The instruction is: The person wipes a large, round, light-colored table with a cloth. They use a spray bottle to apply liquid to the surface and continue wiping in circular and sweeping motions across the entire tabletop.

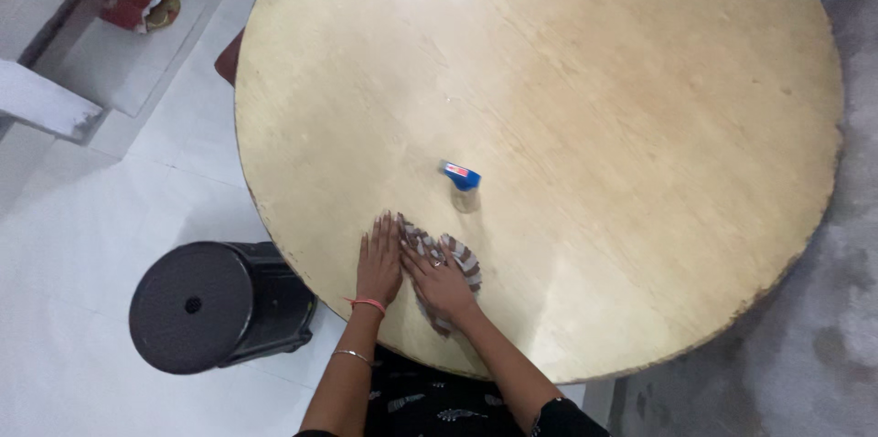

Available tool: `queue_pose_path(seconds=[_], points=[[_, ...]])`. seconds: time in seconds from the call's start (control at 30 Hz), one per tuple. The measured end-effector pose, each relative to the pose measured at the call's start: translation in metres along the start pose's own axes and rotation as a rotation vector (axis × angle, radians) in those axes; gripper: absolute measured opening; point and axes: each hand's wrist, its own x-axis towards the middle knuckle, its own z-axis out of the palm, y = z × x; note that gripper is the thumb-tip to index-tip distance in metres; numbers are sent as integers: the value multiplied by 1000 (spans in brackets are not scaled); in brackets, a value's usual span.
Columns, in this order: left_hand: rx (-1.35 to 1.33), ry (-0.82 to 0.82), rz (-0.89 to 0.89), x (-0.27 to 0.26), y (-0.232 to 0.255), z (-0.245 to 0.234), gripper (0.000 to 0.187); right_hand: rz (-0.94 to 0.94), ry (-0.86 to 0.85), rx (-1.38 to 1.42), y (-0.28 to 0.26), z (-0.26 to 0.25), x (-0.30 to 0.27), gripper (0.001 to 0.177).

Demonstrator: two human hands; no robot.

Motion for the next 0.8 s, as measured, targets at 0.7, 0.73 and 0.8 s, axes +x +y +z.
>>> queue_pose_path(seconds=[0.7, 0.73, 0.8], points=[[-116, 55, 484, 251, -118, -43, 66, 927, 90, -115, -57, 10, 172, 66], [-107, 49, 495, 265, -117, -43, 66, 906, 93, -134, -61, 11, 176, 66], [-91, 33, 512, 283, -114, -41, 67, 862, 101, -147, -60, 11, 182, 65]])
